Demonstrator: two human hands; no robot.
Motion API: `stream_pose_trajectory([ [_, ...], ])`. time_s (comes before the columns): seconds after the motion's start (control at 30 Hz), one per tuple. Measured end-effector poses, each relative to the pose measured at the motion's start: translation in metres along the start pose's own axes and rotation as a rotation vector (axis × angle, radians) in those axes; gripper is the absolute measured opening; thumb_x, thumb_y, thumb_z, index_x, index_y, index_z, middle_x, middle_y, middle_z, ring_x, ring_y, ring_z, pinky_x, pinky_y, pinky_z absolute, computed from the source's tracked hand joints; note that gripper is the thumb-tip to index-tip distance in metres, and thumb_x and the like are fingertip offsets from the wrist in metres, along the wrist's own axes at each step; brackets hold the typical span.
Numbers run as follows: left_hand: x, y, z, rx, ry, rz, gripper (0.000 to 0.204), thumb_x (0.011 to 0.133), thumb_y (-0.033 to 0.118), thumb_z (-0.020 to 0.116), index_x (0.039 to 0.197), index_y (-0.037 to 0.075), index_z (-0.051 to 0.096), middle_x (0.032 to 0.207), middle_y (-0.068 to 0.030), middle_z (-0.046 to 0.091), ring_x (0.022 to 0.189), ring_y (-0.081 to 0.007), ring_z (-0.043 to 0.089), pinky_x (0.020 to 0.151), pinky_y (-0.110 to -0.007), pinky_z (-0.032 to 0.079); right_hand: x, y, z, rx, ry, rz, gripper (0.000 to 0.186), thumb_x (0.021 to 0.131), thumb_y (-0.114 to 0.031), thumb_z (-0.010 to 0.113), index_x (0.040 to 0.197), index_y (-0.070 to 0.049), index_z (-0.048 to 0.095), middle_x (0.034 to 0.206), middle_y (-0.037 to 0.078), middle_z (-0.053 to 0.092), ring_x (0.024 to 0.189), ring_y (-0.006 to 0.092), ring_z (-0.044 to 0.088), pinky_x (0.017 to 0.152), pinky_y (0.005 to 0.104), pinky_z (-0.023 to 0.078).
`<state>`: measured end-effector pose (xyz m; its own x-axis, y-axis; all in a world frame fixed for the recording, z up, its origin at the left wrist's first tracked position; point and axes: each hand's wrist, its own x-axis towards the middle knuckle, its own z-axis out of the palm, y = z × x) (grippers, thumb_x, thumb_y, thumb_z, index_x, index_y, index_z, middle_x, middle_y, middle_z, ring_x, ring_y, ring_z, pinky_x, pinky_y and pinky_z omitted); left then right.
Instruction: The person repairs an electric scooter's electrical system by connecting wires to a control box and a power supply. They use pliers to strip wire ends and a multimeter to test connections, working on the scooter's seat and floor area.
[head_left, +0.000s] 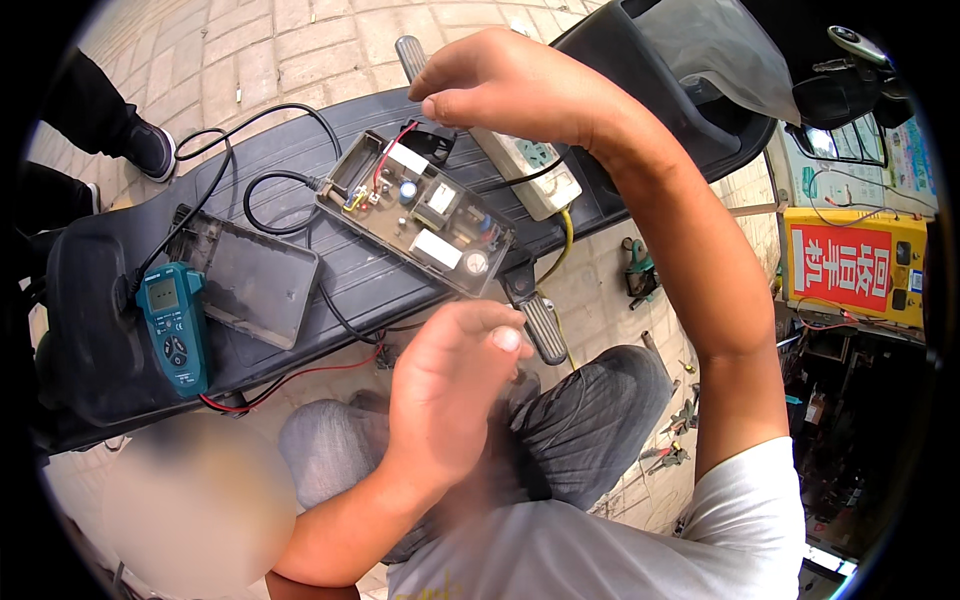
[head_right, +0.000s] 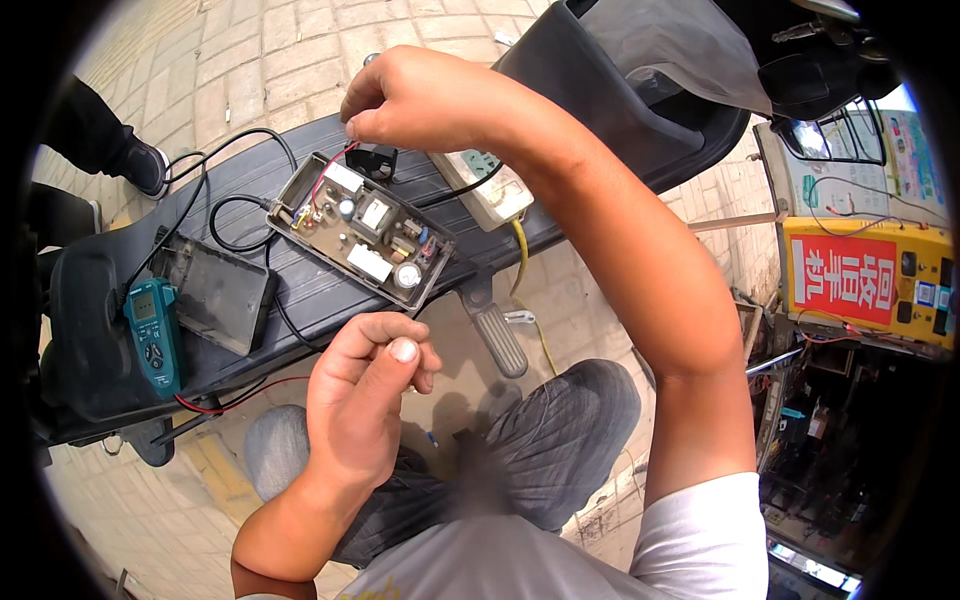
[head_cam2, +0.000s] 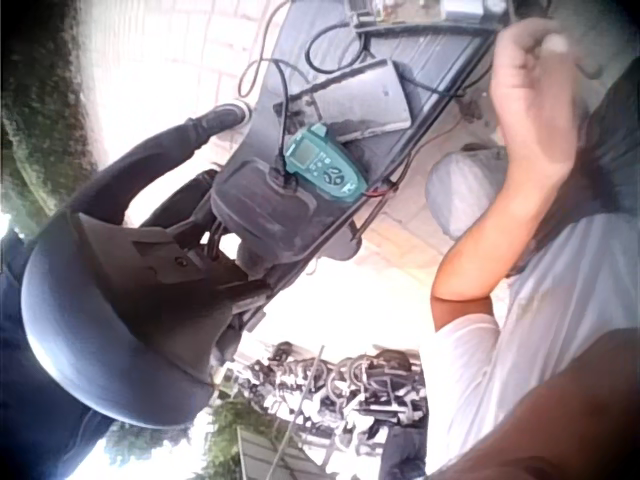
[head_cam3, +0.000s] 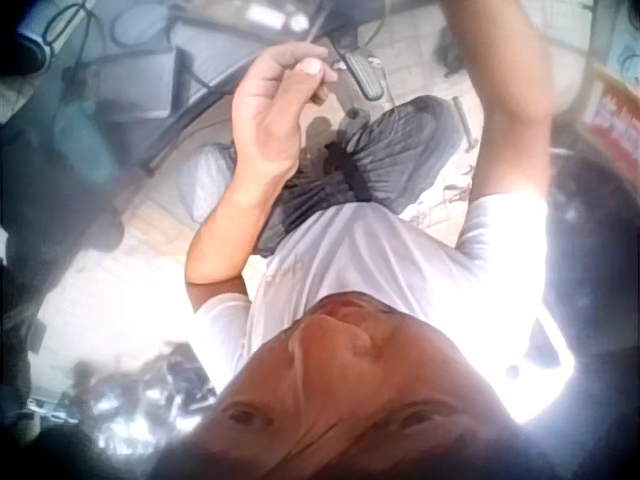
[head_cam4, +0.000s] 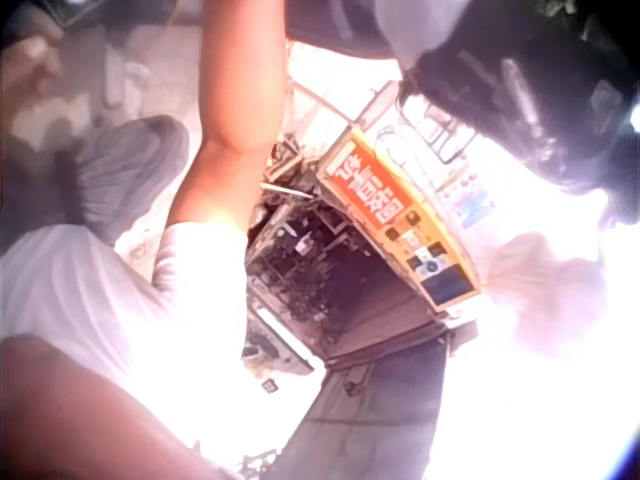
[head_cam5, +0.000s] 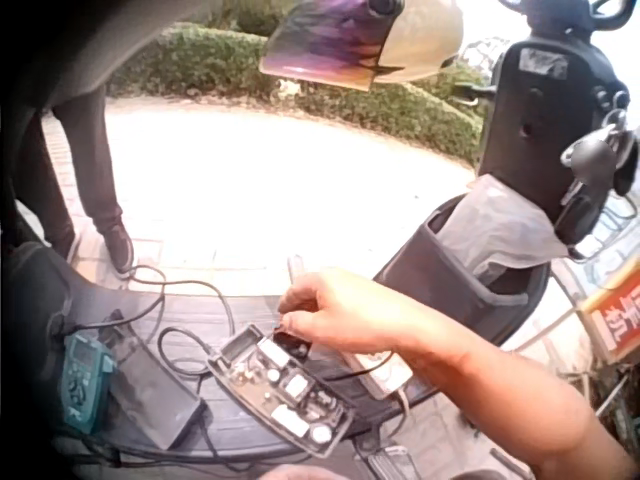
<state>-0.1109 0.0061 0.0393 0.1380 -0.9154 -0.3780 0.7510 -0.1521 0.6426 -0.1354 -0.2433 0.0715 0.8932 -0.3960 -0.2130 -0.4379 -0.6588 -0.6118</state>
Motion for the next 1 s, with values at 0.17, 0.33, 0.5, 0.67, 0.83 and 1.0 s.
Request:
stream_pose_trajectory([
  [0.17,0.001,-0.002,0.001,0.007,0.009,-0.012,0.016,0.093,0.011,0.059,0.104,0.001,0.061,0.087,-0.0074,0.064,0.076,-0.0114,0.055,0.071,-0.025,0.045,-0.009,0.03,0.022,-0.14,0.1,-0.012,0.045,0.075,-0.012,0.07,0.116,0.005,0.063,0.107,0.021,0.067,0.099,0.0311,0.066,0.087,0.0372,0.052],
  [0.33,0.002,-0.002,0.002,0.047,0.033,0.02,0.015,0.093,0.011,0.059,0.103,0.001,0.061,0.086,-0.0077,0.063,0.075,-0.0119,0.055,0.071,-0.025,0.045,-0.002,0.033,0.031,-0.247,0.044,0.044,0.039,0.076,-0.008,0.069,0.113,0.003,0.064,0.104,0.021,0.068,0.099,0.0335,0.066,0.088,0.038,0.052],
  [0.5,0.004,-0.001,0.0,0.059,0.065,0.029,0.014,0.093,0.01,0.059,0.103,0.0,0.061,0.086,-0.008,0.063,0.074,-0.0123,0.055,0.07,-0.025,0.045,-0.008,0.028,0.026,-0.163,0.131,0.062,0.029,0.079,-0.007,0.066,0.107,0.003,0.066,0.099,0.02,0.069,0.094,0.0321,0.067,0.085,0.0365,0.052],
  [0.67,0.006,-0.002,0.002,0.057,0.057,0.026,0.015,0.093,0.01,0.059,0.103,0.0,0.061,0.086,-0.008,0.063,0.075,-0.012,0.055,0.07,-0.025,0.045,-0.013,0.031,0.017,-0.112,0.159,0.02,0.027,0.081,-0.008,0.065,0.105,0.003,0.066,0.097,0.019,0.07,0.091,0.0294,0.067,0.083,0.0359,0.051],
  [0.83,0.009,0.001,0.002,0.293,0.114,0.11,0.022,0.091,0.009,0.061,0.111,-0.001,0.06,0.08,-0.0037,0.061,0.068,-0.008,0.052,0.063,-0.023,0.043,-0.021,0.028,0.011,-0.001,0.207,-0.006,0.026,0.079,-0.01,0.065,0.101,0.003,0.069,0.093,0.02,0.07,0.085,0.0305,0.068,0.078,0.0359,0.053],
  [1.0,0.037,0.034,0.004,1.153,0.198,0.44,0.052,0.08,0.008,0.066,0.13,0.003,0.052,0.077,-0.0137,0.062,0.064,-0.0282,0.06,0.061,-0.038,0.048,-0.04,0.005,-0.006,0.087,0.183,-0.002,0.026,0.08,-0.01,0.065,0.101,0.004,0.069,0.092,0.019,0.07,0.084,0.0268,0.068,0.078,0.0345,0.053],
])
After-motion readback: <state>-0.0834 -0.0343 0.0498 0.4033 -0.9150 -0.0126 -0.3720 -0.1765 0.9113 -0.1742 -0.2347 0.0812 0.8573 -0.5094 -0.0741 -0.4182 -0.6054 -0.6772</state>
